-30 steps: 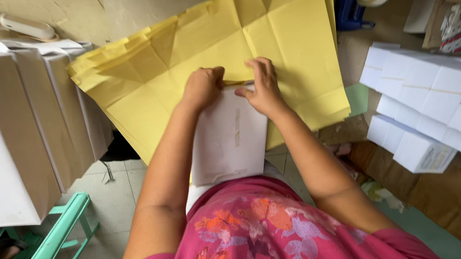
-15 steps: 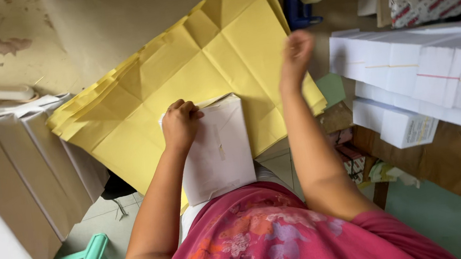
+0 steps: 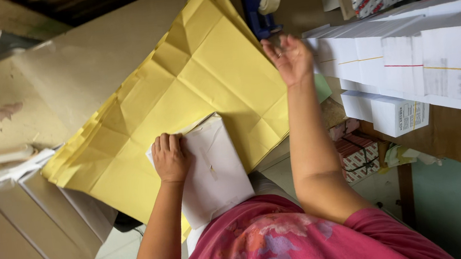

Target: The person wraps a stack of printed labels in white paper, secures the package with tape from a dispenser, and then organizes several other stacks of labels on the workspace before wrapping another stack.

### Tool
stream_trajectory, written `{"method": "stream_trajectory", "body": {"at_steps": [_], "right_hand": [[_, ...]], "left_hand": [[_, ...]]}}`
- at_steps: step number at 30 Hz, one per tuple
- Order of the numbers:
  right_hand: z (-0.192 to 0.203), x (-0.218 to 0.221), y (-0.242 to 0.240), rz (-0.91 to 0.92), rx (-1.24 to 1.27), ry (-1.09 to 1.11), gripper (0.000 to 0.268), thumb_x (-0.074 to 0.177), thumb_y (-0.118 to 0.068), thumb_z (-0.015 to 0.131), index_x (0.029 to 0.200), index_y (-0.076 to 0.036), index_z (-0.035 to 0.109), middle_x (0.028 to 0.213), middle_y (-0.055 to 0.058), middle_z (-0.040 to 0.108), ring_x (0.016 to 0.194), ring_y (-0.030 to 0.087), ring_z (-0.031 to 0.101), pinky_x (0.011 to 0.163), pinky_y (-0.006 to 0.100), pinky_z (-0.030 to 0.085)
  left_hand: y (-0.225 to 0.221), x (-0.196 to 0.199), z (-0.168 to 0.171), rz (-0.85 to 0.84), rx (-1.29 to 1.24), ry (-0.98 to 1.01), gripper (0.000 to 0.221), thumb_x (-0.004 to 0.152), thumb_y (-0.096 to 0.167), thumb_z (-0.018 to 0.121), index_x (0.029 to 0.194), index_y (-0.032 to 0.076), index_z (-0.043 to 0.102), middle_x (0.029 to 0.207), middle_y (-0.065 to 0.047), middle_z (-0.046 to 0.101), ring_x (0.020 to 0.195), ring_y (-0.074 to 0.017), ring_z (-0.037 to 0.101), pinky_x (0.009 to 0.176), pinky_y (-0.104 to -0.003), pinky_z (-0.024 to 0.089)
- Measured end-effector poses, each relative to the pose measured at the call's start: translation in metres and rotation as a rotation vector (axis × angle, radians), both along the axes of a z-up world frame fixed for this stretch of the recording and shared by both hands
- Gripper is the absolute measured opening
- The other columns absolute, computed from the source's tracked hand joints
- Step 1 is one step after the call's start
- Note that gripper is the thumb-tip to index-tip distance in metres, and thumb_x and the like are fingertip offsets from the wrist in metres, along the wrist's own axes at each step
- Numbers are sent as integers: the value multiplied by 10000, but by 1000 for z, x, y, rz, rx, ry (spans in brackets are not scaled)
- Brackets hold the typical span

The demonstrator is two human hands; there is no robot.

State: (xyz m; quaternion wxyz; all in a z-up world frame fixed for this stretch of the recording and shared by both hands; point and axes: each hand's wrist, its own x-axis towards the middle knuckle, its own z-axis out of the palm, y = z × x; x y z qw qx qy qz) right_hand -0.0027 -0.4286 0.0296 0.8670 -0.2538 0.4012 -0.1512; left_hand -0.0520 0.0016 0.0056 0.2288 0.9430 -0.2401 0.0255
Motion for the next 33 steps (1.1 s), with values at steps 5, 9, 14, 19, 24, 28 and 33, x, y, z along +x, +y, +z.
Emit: {"method": "stream_trajectory", "body": {"at_steps": [5,9,14,19,24,28,33], "right_hand": [[-42,-29,9,9,-23,-257,193,834,-83,631,719,-168,761,1276,70,723,1392,537,479,1223,635,395],[-74,-28,11,-65,-57,-85,172,860,-71,678,690,-99,693,1082,139,707,1164,439,629,1017,519,540],[-74,-21,-14,377,83,365,247,843,-247,722,685,-92,612,667,84,646,394,47,262,346,168,231],[17,-5,46,612,179,210,218,981,-358,657,1008,-150,718,1056,82,792,418,-13,344,372,123,269],[13,-24,199,864,235,317,200,990,-360,678,1057,-175,717,898,61,782,376,-15,326,358,127,240],[26,-42,268,890,22,521,290,921,-326,788,1018,-63,713,798,167,751,362,56,360,316,196,267],[39,-51,276,906,-135,599,234,906,-318,766,974,-97,731,672,154,705,325,78,327,291,192,257]], "left_hand": [[8,-4,-25,-9,-5,20,92,951,215,658,976,163,586,858,-17,483,849,-256,569,765,-367,464],[10,-5,-27,-7,-19,11,90,925,169,664,968,151,587,868,-17,491,842,-257,571,763,-366,465],[3,-2,-13,23,-6,2,81,915,127,657,943,141,583,842,-37,476,809,-283,569,736,-384,466],[-7,5,15,19,-72,2,154,818,68,660,946,103,582,836,-77,493,791,-324,574,743,-413,471],[-2,-3,-10,67,-141,0,265,788,69,601,1035,115,518,829,-68,482,788,-296,568,758,-394,471],[-3,-5,-9,53,-149,16,396,723,110,582,1112,107,507,846,-67,487,828,-283,568,808,-391,476],[-6,1,-4,31,-108,-76,255,936,245,540,1155,149,629,834,-35,433,804,-259,519,770,-364,457]]}}
